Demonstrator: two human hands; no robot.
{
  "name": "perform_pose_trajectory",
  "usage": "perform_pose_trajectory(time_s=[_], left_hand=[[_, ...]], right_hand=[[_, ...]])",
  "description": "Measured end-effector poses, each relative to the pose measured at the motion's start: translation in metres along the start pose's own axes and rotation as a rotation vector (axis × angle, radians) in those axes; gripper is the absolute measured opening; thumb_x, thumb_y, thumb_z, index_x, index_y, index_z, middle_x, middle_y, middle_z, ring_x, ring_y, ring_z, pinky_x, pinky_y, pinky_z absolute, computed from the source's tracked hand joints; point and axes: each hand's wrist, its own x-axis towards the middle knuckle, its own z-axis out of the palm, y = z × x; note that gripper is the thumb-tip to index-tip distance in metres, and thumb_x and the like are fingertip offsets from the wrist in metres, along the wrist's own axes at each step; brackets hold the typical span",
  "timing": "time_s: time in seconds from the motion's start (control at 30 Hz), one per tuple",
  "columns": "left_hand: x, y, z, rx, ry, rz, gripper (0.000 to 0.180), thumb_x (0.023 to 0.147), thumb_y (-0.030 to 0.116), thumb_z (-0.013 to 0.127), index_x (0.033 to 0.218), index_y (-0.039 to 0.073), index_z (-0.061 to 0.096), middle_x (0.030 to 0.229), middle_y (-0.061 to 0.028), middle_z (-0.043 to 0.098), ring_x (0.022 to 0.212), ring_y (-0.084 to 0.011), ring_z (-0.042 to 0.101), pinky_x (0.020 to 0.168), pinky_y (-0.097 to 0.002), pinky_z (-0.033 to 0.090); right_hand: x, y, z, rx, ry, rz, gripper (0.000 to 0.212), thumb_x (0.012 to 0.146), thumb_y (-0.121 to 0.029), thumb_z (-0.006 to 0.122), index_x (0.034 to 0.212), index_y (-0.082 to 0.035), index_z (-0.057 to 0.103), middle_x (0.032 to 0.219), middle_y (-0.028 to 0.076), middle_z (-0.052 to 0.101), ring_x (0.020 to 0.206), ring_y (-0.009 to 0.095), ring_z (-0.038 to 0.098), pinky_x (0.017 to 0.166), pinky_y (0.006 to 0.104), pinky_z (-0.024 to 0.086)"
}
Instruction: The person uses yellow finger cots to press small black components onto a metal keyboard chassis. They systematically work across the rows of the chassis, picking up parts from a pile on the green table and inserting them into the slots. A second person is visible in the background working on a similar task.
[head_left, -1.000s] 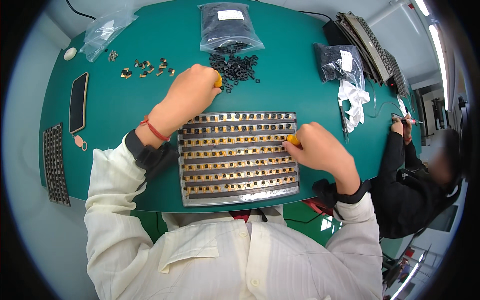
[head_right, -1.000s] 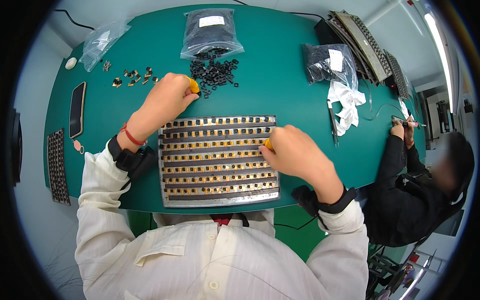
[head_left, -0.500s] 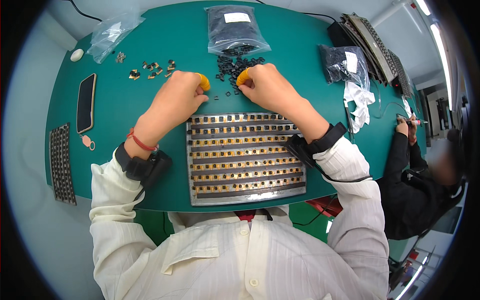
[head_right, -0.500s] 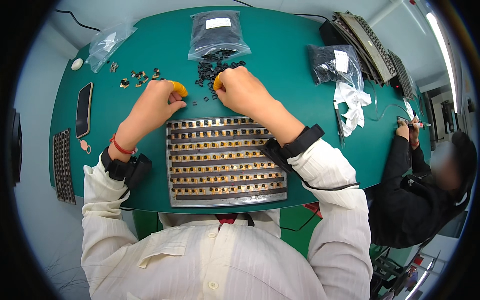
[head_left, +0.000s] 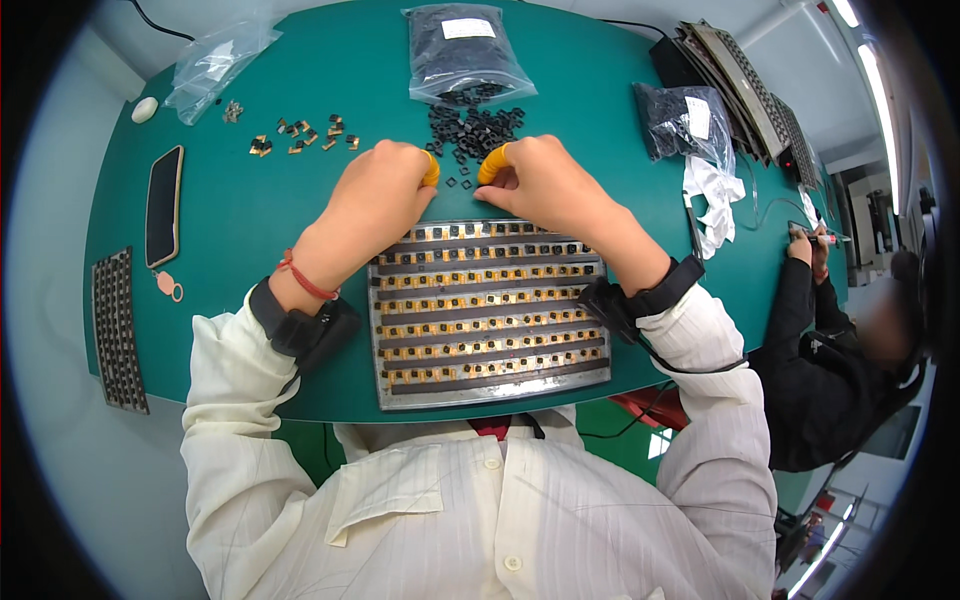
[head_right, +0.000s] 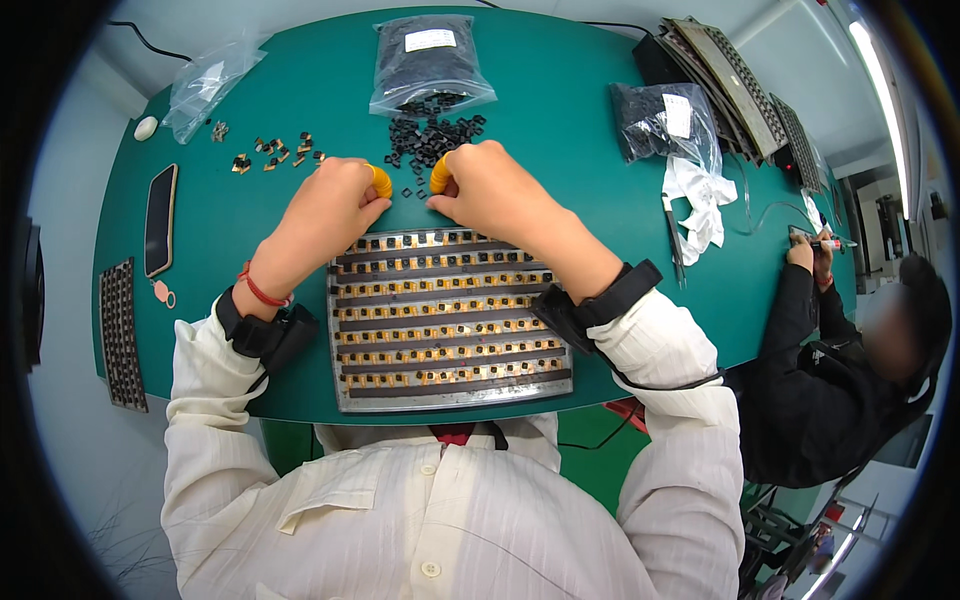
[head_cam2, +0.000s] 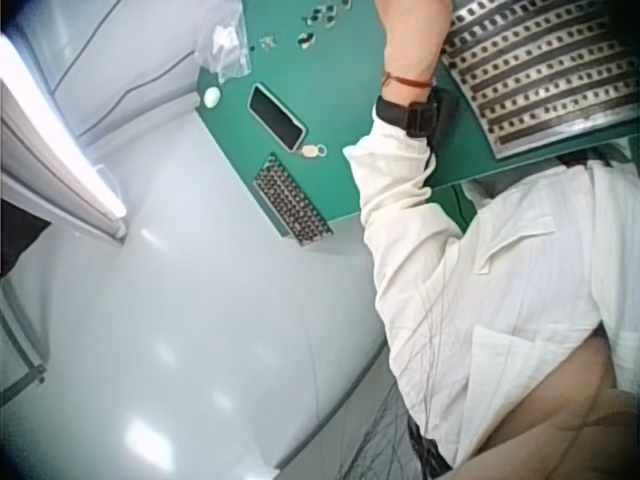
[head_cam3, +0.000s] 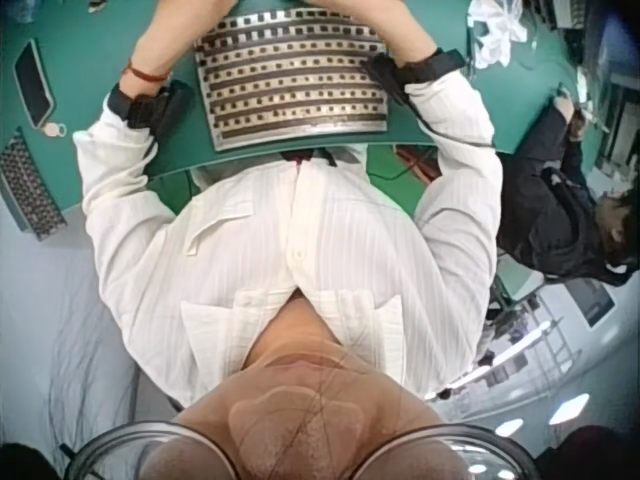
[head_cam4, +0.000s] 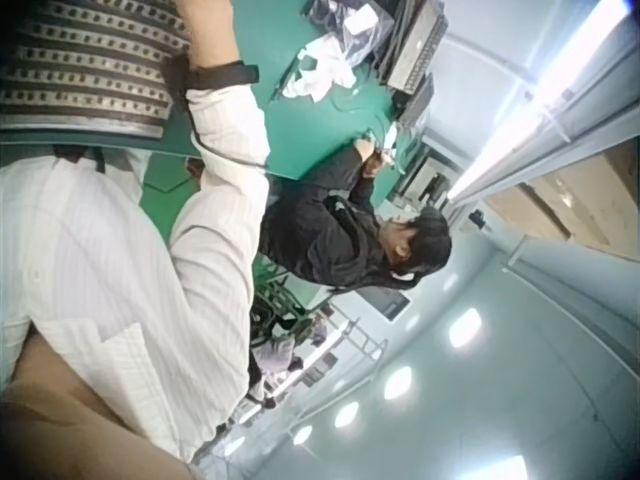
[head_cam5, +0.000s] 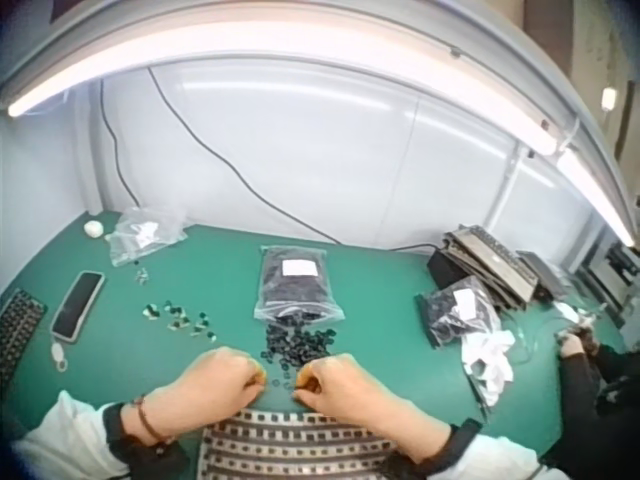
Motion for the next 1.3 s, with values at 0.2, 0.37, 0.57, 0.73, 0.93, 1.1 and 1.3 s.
perform_pose_trajectory(time_s=[0.2,0.37,0.57,0.73,0.93,1.1,1.3], left_hand=[[-0.005,-0.012,0.001,-0.161,0.017,-0.088,0.015,0.079,0.004,0.073,0.087,-0.007,0.07,0.074,-0.0162,0.069,0.07,-0.0278,0.069,0.067,-0.0348,0.055],[-0.008,-0.012,0.002,-0.051,0.065,-0.102,0.016,0.079,0.005,0.073,0.089,-0.007,0.071,0.073,-0.016,0.069,0.068,-0.0275,0.068,0.064,-0.0346,0.054],[-0.019,-0.003,-0.014,-0.082,-0.026,-0.06,0.017,0.077,0.008,0.072,0.089,-0.005,0.071,0.073,-0.015,0.066,0.065,-0.0276,0.064,0.061,-0.035,0.051],[-0.07,0.008,-0.033,-0.156,-0.132,-0.008,0.015,0.078,0.009,0.071,0.087,-0.004,0.07,0.076,-0.0118,0.062,0.068,-0.0278,0.062,0.063,-0.0365,0.049],[-0.088,0.009,-0.024,-0.08,-0.148,0.016,0.014,0.08,0.01,0.07,0.087,-0.002,0.07,0.08,-0.0092,0.062,0.073,-0.0282,0.056,0.068,-0.0385,0.047],[-0.099,0.013,-0.02,0.036,-0.073,0.052,0.021,0.082,0.016,0.073,0.078,-0.004,0.068,0.074,-0.0121,0.06,0.068,-0.0307,0.056,0.064,-0.0396,0.046],[-0.104,0.03,-0.027,0.129,-0.258,-0.12,0.044,0.086,0.033,0.071,0.061,-0.002,0.062,0.055,-0.0188,0.055,0.053,-0.0353,0.056,0.052,-0.0426,0.045]], right_hand=[[0.001,-0.005,0.007,0.029,0.029,0.036,0.014,0.076,-0.005,0.073,0.085,0.006,0.071,0.078,0.021,0.069,0.073,0.033,0.069,0.07,0.0385,0.055],[0.001,0.0,0.013,-0.095,0.06,-0.076,0.013,0.076,-0.004,0.073,0.083,0.005,0.07,0.077,0.02,0.068,0.074,0.034,0.068,0.069,0.0409,0.054],[-0.038,-0.012,-0.013,-0.106,0.146,-0.134,0.013,0.078,-0.007,0.074,0.088,0.001,0.071,0.078,0.012,0.063,0.072,0.026,0.065,0.064,0.0365,0.05],[-0.089,-0.011,-0.037,-0.074,0.209,0.003,0.013,0.078,-0.007,0.074,0.086,0.002,0.068,0.076,0.01,0.06,0.069,0.021,0.06,0.064,0.0325,0.047],[-0.131,0.0,-0.046,-0.159,0.249,0.184,0.013,0.079,-0.004,0.072,0.089,0.003,0.069,0.079,0.011,0.061,0.073,0.022,0.066,0.064,0.0316,0.051],[-0.147,0.01,-0.028,-0.081,0.169,0.169,0.014,0.079,-0.005,0.074,0.089,0.003,0.07,0.079,0.013,0.06,0.071,0.024,0.065,0.062,0.0327,0.049],[-0.138,0.022,-0.01,-0.046,0.195,0.061,0.015,0.08,-0.005,0.072,0.091,0.004,0.069,0.08,0.013,0.059,0.069,0.028,0.062,0.062,0.0354,0.049]])
